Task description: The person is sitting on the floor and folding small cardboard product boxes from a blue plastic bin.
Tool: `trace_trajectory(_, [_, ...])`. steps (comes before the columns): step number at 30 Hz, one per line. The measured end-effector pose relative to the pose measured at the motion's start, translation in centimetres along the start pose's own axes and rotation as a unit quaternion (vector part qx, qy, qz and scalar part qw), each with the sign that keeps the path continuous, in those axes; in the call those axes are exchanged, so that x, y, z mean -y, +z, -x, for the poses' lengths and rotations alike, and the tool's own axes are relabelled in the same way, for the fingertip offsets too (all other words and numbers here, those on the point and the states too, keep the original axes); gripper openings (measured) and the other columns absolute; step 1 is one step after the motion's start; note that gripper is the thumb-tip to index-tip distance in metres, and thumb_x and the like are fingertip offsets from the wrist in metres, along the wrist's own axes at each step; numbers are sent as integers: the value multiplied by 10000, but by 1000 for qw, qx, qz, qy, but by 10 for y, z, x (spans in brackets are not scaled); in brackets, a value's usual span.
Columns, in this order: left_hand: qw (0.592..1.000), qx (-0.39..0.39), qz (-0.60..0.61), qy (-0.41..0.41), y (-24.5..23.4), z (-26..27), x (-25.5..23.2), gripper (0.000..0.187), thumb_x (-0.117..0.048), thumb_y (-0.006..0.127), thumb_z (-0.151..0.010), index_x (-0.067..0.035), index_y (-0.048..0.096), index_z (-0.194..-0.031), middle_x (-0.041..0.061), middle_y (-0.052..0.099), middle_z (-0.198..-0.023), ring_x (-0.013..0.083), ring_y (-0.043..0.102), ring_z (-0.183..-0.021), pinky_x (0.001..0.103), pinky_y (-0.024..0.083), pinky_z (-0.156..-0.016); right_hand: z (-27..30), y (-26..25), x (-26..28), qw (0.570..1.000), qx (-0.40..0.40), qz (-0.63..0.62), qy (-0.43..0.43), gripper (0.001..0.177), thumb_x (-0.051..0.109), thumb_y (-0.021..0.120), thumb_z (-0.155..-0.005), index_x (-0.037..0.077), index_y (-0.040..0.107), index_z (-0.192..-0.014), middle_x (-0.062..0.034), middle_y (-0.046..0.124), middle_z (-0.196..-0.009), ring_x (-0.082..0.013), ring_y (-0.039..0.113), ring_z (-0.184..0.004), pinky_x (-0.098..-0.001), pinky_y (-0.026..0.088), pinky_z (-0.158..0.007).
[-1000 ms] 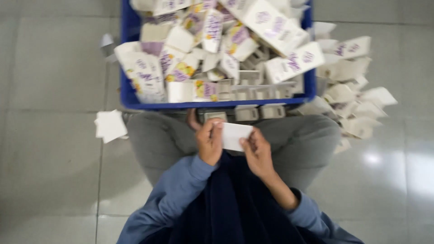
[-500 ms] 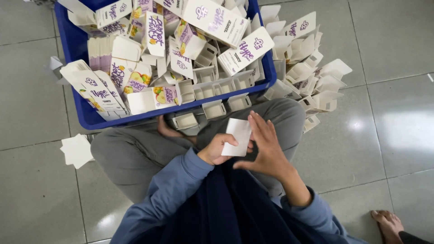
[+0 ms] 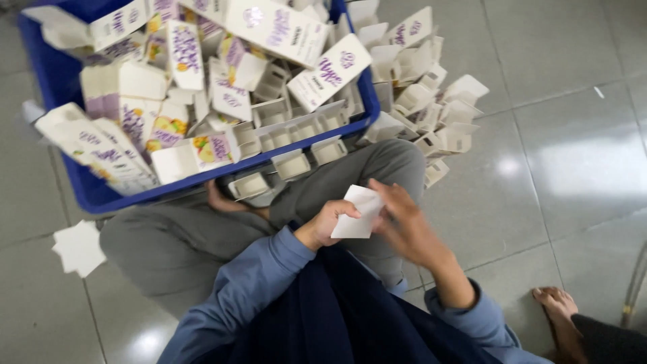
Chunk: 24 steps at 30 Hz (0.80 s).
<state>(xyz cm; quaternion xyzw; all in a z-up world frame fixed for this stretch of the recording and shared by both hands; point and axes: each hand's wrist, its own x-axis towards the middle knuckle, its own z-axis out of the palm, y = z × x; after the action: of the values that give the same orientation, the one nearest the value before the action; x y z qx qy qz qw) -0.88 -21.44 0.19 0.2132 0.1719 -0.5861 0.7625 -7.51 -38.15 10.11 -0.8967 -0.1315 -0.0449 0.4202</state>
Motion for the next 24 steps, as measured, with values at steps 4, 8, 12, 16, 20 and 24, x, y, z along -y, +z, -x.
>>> trace_trajectory(4, [999, 4, -44, -19, 21, -20, 6, 538, -114, 730, -733, 74, 660, -1231, 277, 737, -1058, 404, 748, -924, 525, 611, -826, 9, -29, -26, 988, -90, -91, 88, 363, 16, 746, -880, 58, 749, -1240, -115, 775, -1017, -301, 740, -803, -442, 559, -802])
trace_trajectory(8, [811, 68, -496, 303, 45, -15, -31, 788, -278, 779, -896, 25, 427, -1533, 285, 625, -1359, 396, 585, -1295, 509, 470, -1077, 0, -69, -38, 991, -35, -76, 105, 313, -57, 699, -884, -5, 762, -1186, -241, 774, -940, -397, 752, -787, -482, 565, -781])
trace_trajectory(12, [651, 5, -685, 327, 73, -23, -73, 369, -283, 752, -913, -166, 741, -1263, 71, 664, -575, 161, 612, -506, 270, 434, -478, -15, -72, -74, 993, -9, -31, 114, 325, -63, 706, -865, 43, 786, -1162, -204, 776, -864, -334, 733, -694, -463, 549, -734])
trace_trajectory(16, [557, -54, -769, 310, 70, -53, -85, 265, -187, 769, -854, -164, 796, -1117, 137, 784, -844, 318, 776, -803, 367, 608, -686, -30, -70, -90, 994, -8, 25, 107, 301, -39, 781, -815, 52, 799, -1102, -196, 771, -870, -390, 739, -761, -467, 556, -722])
trace_trajectory(20, [481, -60, -812, 324, 70, -60, -87, 216, -192, 786, -862, -141, 808, -1071, 135, 777, -874, 330, 763, -816, 389, 609, -699, -31, -62, -102, 986, -7, 142, 82, 263, -3, 821, -769, 66, 790, -1021, -173, 744, -835, -371, 720, -750, -447, 568, -681])
trace_trajectory(24, [399, -52, -830, 386, 59, -68, -76, 95, -206, 739, -907, -182, 805, -971, 51, 737, -840, 259, 717, -803, 357, 575, -697, -19, -43, -115, 978, -30, 200, 50, 197, 11, 816, -799, 84, 769, -975, -119, 717, -821, -330, 704, -755, -405, 551, -703])
